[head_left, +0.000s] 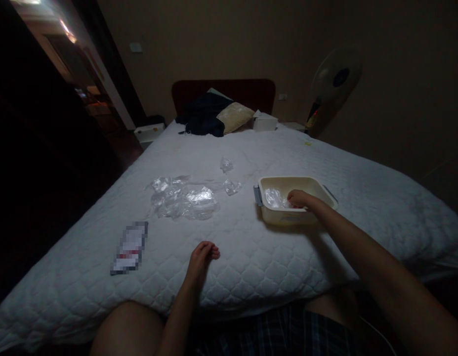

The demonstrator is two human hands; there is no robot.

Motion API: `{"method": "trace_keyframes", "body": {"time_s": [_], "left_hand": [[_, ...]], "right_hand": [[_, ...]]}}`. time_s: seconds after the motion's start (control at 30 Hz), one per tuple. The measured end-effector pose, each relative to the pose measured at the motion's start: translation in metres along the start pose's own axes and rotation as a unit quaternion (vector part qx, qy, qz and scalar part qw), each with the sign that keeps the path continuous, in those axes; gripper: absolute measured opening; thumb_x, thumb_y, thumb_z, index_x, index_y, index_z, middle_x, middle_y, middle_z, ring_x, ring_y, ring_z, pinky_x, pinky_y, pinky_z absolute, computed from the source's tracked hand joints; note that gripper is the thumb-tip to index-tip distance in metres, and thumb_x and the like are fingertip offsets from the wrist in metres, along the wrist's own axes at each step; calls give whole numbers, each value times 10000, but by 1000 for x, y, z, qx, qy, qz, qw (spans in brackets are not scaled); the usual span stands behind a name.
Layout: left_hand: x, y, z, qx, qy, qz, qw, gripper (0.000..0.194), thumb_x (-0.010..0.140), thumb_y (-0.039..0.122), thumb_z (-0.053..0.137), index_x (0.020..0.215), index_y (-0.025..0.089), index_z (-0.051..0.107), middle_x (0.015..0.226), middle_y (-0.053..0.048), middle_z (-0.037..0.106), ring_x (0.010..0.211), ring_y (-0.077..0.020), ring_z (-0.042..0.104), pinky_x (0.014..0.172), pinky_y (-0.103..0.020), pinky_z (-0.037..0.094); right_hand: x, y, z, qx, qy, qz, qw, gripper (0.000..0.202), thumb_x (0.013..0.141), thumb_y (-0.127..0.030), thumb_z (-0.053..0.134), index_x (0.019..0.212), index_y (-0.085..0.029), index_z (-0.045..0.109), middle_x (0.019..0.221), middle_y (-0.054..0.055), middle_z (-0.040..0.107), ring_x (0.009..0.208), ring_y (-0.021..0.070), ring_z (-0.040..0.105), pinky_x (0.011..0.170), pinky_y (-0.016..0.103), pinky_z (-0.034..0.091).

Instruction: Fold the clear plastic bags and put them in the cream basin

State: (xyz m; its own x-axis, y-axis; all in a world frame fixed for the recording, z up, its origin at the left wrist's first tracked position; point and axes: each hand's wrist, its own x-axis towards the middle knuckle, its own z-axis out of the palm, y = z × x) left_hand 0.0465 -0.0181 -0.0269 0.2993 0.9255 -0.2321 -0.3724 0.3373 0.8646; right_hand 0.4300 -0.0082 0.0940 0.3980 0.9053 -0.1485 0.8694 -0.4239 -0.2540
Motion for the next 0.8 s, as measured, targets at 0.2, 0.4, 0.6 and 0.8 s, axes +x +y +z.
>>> {"method": "trace_keyframes", "body": {"time_s": [0.2,0.4,0.6,0.8], "left_hand": [[0,0,0,-5,-5,-3,1000,220,618,292,667,688,121,547,613,-21,601,566,-119,571,559,-243,441],[1,-1,-2,1,-6,4,1000,234,626,314,666,694,120,555,636,-28,605,580,-126,577,579,-258,449],[0,-5,-2,-1,-18,18,1000,220,656,316,643,718,126,552,645,-27,600,579,-122,575,582,-254,439],[-5,1,2,56,17,44,997,209,687,336,595,707,139,528,637,-12,567,576,-114,541,588,-255,426]], "right_hand": [[0,-11,-6,-15,54,1,998,219,683,-95,500,811,-81,677,720,120,672,692,193,624,636,255,435],[-18,-75,-8,37,235,-152,959,260,797,-195,413,977,-142,593,891,81,639,801,158,579,724,243,407],[-47,-156,47,101,245,-322,909,224,799,-169,425,982,-165,555,895,60,586,766,139,545,723,241,410],[-59,-184,147,153,201,-301,920,217,798,-129,409,952,-165,558,901,67,568,853,161,519,770,264,405]]}}
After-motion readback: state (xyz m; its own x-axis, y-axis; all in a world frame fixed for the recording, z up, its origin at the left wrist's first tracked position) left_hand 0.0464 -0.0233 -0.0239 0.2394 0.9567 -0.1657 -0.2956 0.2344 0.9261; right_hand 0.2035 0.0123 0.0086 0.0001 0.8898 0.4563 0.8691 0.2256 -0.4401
